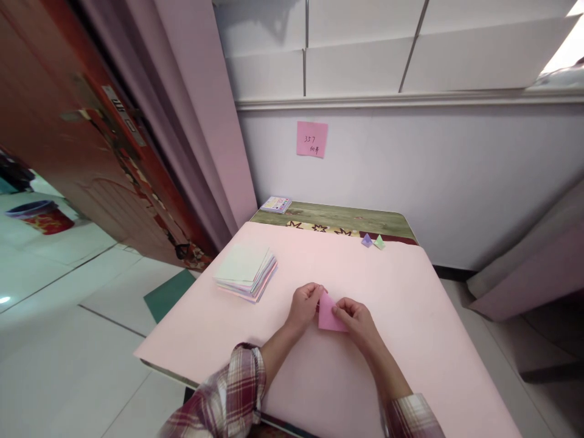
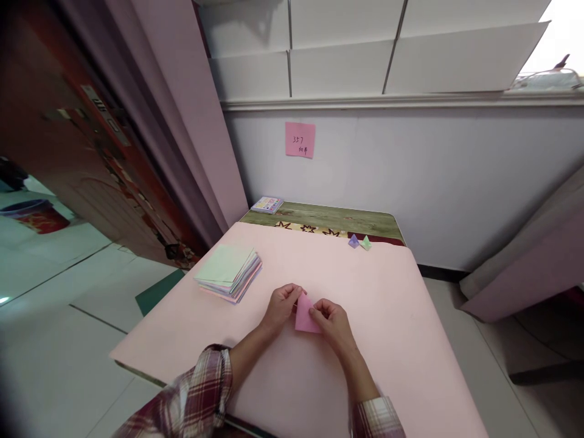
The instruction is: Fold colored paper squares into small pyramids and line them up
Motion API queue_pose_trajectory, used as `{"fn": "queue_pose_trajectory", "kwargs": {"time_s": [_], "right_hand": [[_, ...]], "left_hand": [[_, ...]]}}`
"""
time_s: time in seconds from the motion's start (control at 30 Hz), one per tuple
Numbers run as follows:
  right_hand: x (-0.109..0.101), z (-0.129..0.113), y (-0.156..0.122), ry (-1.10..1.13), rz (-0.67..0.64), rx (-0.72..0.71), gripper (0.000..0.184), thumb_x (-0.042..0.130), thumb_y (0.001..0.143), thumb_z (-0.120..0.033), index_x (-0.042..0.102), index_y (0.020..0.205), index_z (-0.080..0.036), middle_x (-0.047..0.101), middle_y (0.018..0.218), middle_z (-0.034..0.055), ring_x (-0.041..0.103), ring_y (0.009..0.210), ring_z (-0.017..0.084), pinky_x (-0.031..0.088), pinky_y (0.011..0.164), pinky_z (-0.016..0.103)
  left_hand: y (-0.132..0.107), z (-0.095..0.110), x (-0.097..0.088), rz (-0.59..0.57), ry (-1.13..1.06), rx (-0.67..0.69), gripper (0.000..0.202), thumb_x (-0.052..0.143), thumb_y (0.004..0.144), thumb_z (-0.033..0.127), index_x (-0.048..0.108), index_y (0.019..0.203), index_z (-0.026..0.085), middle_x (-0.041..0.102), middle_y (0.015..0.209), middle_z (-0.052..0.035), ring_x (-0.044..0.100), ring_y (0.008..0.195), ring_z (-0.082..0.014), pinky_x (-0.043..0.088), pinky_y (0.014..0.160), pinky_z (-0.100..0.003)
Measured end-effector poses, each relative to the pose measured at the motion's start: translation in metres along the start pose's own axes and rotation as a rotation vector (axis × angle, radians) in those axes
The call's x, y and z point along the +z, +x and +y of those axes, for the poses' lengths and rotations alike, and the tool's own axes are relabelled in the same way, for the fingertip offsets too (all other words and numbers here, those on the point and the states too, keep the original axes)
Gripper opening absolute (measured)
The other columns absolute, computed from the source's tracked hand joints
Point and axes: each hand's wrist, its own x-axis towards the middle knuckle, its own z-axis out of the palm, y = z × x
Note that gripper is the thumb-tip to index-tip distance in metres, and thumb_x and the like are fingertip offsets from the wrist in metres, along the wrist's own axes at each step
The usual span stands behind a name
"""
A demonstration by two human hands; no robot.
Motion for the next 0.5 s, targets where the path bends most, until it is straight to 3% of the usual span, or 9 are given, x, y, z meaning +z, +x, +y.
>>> {"fn": "queue_pose_trajectory", "kwargs": {"time_s": [0.13, 0.27, 0.37, 0.5], "right_hand": [[-0.001, 0.001, 0.0, 0.037, 0.017, -0.002, 0.035, 0.065, 0.075, -0.051, 0.06, 0.066, -0.018, 0.053, 0.059, -0.0018, 0.044, 0.055, 0.013, 0.033, 0.051, 0.023], [-0.002, 0.004, 0.001, 0.03, 0.257, -0.012, 0.035, 0.064, 0.076, -0.053, 0.064, 0.071, -0.018, 0.058, 0.06, -0.0003, 0.048, 0.055, 0.014, 0.036, 0.051, 0.024], [0.0, 0.003, -0.001, -0.059, 0.449, -0.062, 0.035, 0.061, 0.079, -0.053, 0.066, 0.077, -0.019, 0.064, 0.066, 0.0018, 0.054, 0.058, 0.016, 0.041, 0.054, 0.025], [0.008, -0.002, -0.004, -0.203, 0.48, -0.141, 0.033, 0.06, 0.081, -0.053, 0.067, 0.08, -0.02, 0.07, 0.073, 0.0042, 0.06, 0.062, 0.018, 0.047, 0.062, 0.027]], "left_hand": [[-0.002, 0.003, 0.001, 0.045, -0.017, 0.034, 0.034, 0.061, 0.079, 0.048, 0.065, 0.078, 0.015, 0.06, 0.064, 0.0009, 0.056, 0.058, -0.0123, 0.047, 0.057, -0.024], [-0.012, 0.0, 0.004, 0.14, 0.028, 0.098, 0.03, 0.067, 0.076, 0.038, 0.064, 0.095, 0.015, 0.066, 0.082, -0.0041, 0.062, 0.074, -0.0156, 0.051, 0.07, -0.029], [-0.02, -0.002, 0.009, 0.267, 0.204, 0.233, 0.024, 0.07, 0.07, 0.026, 0.065, 0.091, 0.016, 0.065, 0.086, -0.0045, 0.06, 0.075, -0.0149, 0.049, 0.07, -0.027], [-0.025, -0.001, 0.019, 0.133, 0.172, 0.241, 0.011, 0.064, 0.076, 0.026, 0.065, 0.082, 0.017, 0.066, 0.081, -0.0043, 0.062, 0.076, -0.0163, 0.05, 0.071, -0.027]]}}
